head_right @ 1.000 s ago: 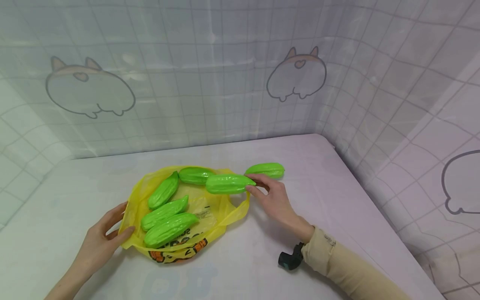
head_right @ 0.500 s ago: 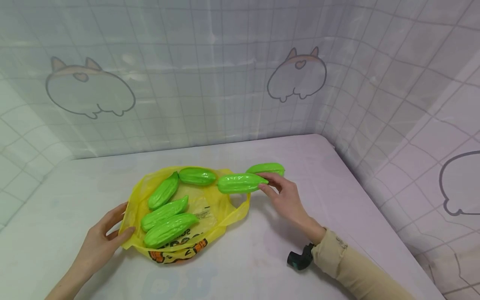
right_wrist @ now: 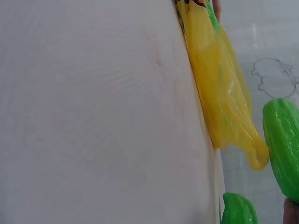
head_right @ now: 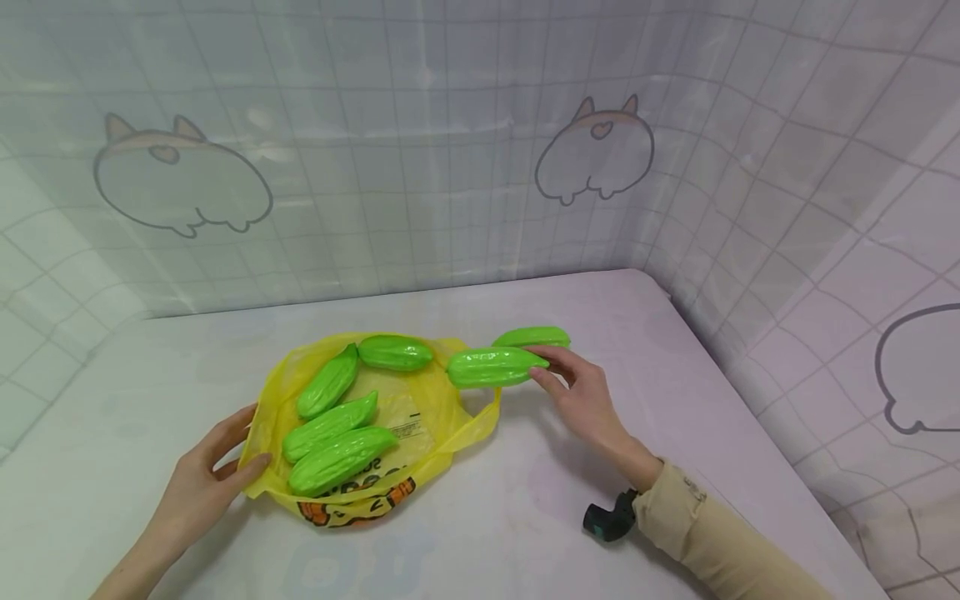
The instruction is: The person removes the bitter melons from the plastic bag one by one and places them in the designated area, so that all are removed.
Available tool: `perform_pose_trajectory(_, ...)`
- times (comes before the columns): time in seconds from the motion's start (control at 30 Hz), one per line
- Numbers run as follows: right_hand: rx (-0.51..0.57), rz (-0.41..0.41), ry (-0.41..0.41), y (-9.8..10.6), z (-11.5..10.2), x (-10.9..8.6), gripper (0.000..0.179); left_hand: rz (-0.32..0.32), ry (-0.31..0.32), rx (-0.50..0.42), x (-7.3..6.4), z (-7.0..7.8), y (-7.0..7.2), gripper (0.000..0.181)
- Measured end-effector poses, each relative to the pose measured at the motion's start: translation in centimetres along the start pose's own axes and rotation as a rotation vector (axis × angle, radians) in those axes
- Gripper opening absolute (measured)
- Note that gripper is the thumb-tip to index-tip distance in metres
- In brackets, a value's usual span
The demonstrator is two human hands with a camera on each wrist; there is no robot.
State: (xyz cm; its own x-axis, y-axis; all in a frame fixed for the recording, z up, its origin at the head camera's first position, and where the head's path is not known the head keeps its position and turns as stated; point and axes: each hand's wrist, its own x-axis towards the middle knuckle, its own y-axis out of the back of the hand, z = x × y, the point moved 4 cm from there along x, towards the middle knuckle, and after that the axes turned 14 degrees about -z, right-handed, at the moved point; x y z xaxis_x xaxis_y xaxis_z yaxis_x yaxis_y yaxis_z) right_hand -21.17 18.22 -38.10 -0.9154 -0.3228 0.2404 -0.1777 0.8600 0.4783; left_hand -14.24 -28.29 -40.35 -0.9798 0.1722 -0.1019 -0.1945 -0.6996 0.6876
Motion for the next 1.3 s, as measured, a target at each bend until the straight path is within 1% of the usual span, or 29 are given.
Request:
perform_pose_trajectory(0.13,0.004,0.007,-0.008,0.5,0.2,-0.2,0.034,0.002,-0.001,0.004,0.0,0.0,0.0,0.07)
perform_pose_trajectory(0.37,-0.024,0.028,0.008,1.3,0.5,-0.5,0.033,0.008,-0.013,0.001,0.1,-0.1,-0.1,0.069)
perform_pose_trajectory(0.47,-0.016,0.034,-0.002,1.5,0.6,-0.6,0.033,0.009,-0.015,-0.003,0.1,-0.1,-0.1,0.069)
perform_pose_trajectory(0.7,0.036,0.045,-0.018,2.3,0.9,-1.0,0.033,-0.007,0.006,0.016,0.0,-0.1,-0.1,0.069)
perform_pose_trajectory(0.9,0.017,0.066,-0.045,3.1,1.5,-1.3,0.032,-0.007,0.003,0.018,0.0,-0.1,-0.1,0.07)
perform_pose_trajectory(1.13,0.037,0.079,-0.033,3.7,2.0,-1.5,0.033,-0.02,0.009,0.004,0.1,-0.2,-0.1,0.07)
perform_pose_trajectory(1.3,0.054,0.08,-0.031,4.0,2.4,-1.6,0.033,-0.014,0.01,0.008,0.1,-0.2,-0.1,0.07)
